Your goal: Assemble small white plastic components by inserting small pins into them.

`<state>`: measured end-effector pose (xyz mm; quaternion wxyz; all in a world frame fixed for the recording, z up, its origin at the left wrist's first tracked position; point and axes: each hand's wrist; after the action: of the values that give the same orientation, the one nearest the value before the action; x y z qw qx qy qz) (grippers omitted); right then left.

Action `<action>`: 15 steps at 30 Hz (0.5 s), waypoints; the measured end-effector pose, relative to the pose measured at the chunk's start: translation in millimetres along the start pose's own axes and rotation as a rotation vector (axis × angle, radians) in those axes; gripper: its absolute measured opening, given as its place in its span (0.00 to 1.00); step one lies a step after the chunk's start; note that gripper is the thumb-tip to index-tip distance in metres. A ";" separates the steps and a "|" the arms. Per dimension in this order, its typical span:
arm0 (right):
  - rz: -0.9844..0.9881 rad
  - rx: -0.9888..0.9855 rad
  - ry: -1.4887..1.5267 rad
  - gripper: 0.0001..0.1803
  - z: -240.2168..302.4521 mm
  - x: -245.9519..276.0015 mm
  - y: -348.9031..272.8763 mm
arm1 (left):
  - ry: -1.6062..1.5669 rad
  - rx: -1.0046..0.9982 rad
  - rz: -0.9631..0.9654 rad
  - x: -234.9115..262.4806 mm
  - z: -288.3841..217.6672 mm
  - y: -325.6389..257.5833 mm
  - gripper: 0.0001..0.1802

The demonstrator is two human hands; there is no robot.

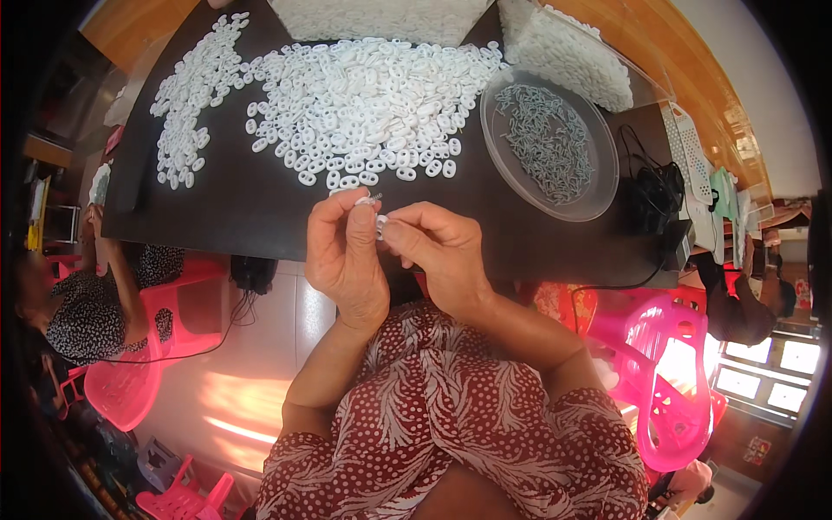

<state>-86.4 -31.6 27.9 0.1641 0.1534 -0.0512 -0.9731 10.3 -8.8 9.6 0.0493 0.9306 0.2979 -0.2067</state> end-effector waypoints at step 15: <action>-0.037 0.382 -0.378 0.06 -14.3 -6.0 -5.2 | -0.192 0.217 -0.008 -3.5 -4.9 -2.8 0.08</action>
<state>-78.0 -25.4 15.2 0.1022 -0.0018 -0.2607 -0.9600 7.9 -7.3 15.6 -0.0241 0.9052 0.2714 -0.3262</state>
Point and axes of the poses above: each hand's wrist, its own y-axis towards the middle knuckle, its own x-axis out of the back of the hand, z = x × y, and after that the axes turned 15 degrees about x, right-handed
